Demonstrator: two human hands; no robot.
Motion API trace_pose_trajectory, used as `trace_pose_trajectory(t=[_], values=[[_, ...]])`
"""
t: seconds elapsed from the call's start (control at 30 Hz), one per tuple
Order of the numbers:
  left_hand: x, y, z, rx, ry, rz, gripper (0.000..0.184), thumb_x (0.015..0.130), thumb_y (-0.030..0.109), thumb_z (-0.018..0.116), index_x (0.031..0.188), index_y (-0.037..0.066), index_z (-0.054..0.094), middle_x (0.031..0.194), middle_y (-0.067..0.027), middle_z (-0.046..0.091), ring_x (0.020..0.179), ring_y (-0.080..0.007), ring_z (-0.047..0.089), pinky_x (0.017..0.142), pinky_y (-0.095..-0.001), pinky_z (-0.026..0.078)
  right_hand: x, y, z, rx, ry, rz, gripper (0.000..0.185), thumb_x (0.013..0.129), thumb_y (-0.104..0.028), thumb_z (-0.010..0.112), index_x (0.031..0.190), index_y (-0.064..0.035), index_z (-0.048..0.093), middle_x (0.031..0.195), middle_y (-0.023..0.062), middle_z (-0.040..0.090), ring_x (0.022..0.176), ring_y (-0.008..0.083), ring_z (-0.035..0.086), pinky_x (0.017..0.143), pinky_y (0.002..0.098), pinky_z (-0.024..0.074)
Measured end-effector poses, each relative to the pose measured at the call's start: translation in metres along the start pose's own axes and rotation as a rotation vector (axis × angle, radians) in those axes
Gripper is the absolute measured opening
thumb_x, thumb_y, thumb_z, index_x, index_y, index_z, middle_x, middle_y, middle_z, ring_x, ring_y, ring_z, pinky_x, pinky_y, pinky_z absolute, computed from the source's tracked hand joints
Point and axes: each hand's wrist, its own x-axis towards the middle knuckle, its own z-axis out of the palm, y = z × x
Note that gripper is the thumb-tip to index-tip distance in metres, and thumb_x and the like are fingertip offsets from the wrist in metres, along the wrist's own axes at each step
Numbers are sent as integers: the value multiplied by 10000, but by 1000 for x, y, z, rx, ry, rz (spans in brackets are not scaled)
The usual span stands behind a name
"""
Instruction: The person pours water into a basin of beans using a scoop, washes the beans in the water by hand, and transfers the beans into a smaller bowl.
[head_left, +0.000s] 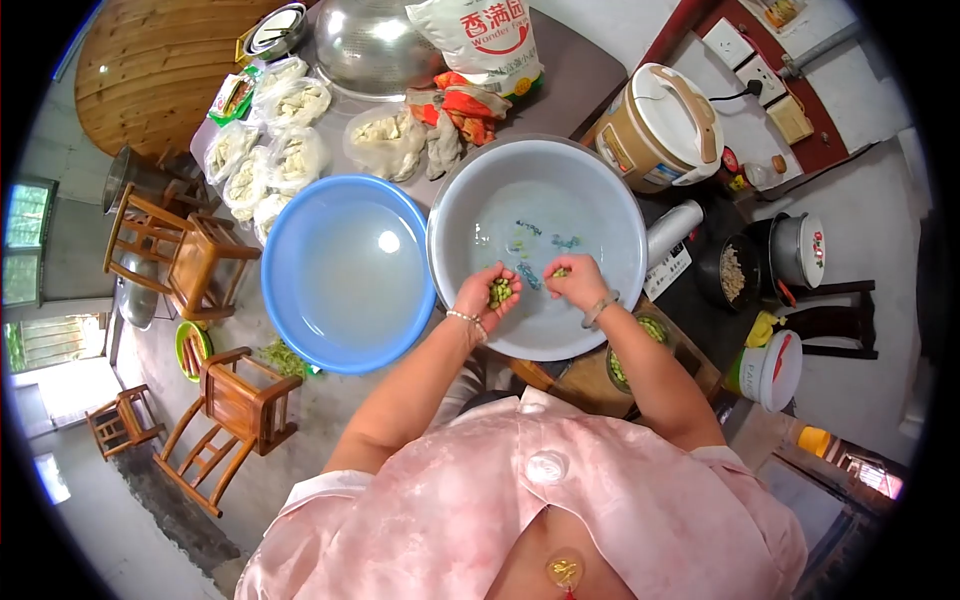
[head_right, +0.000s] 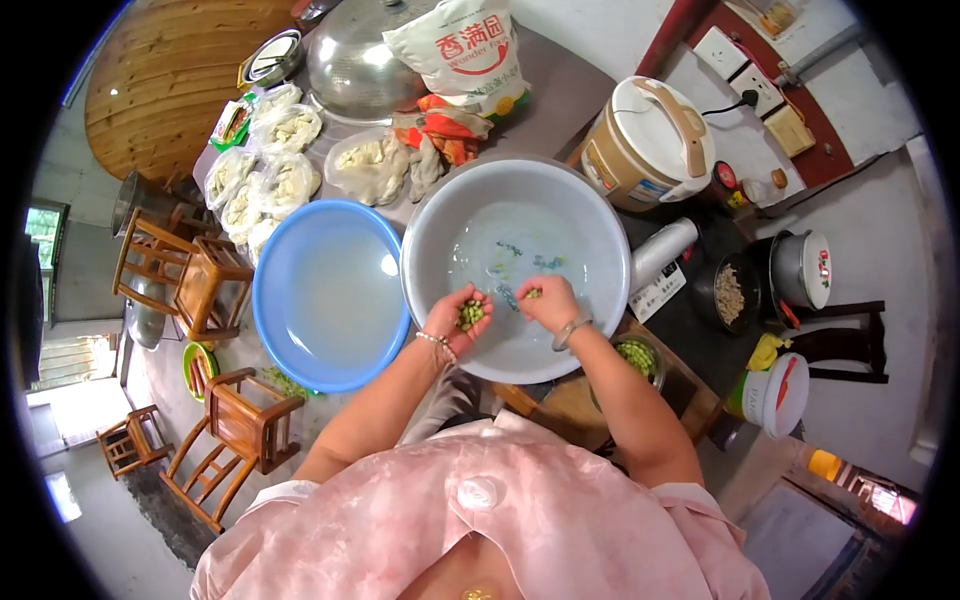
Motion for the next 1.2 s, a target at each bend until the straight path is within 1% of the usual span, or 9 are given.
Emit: trace_pose_trajectory(t=[0.13,0.23,0.33,0.47,0.63,0.87,0.97,1.07,1.2], values=[[-4,-5,14,-28,62,-56,270,904,267,413,814,41,532,815,-80,595,710,-169,591,614,-280,518,-23,-45,26,-405,62,-371,87,696,-47,588,775,-27,620,763,103,619,642,225,600,582,304,481],[-7,-9,17,-67,-5,-32,278,902,290,417,815,54,536,834,-86,600,721,-176,597,599,-279,520,-43,-71,44,-613,118,-752,146,722,-40,580,863,-19,616,860,114,612,667,197,604,606,288,486],[-3,-8,7,-30,-5,-72,276,896,321,433,770,91,518,774,-70,576,647,-147,566,508,-238,474,-33,-61,24,-673,192,-731,167,745,-30,533,886,-25,621,827,132,615,713,226,615,651,310,484],[-13,3,0,-7,-108,-94,313,878,357,470,677,119,446,620,-18,444,493,-95,410,365,-185,292,17,-12,-41,-501,208,-129,206,730,-82,541,922,-48,609,884,172,608,803,313,587,710,357,473],[-24,12,2,84,-118,-129,380,876,393,469,621,122,391,581,-5,380,426,-76,317,328,-179,198,59,38,-66,-885,241,110,272,774,-231,533,952,-34,592,919,193,598,854,350,569,765,404,452],[-24,13,1,153,-208,-163,370,881,356,475,616,106,409,564,-4,374,429,-77,313,339,-184,210,75,39,22,-833,107,80,311,790,-325,487,858,-35,579,885,187,597,852,355,560,755,418,446],[-23,17,1,134,-227,-185,360,881,343,478,621,101,418,568,-7,386,429,-78,320,342,-184,215,63,42,51,-825,22,-248,283,775,-307,497,836,-41,572,861,165,604,825,341,568,734,412,452],[-21,16,0,129,-259,-180,351,878,331,488,624,97,422,571,-11,396,429,-77,324,345,-182,219,52,25,64,-592,-388,89,238,759,-276,517,835,-57,570,853,145,609,812,320,577,719,401,456],[-22,16,1,115,-249,-184,349,875,326,496,623,96,421,572,-11,396,428,-78,323,346,-185,221,18,16,64,-847,-476,-226,177,735,-221,533,813,-77,602,859,137,616,803,302,586,716,392,459]])
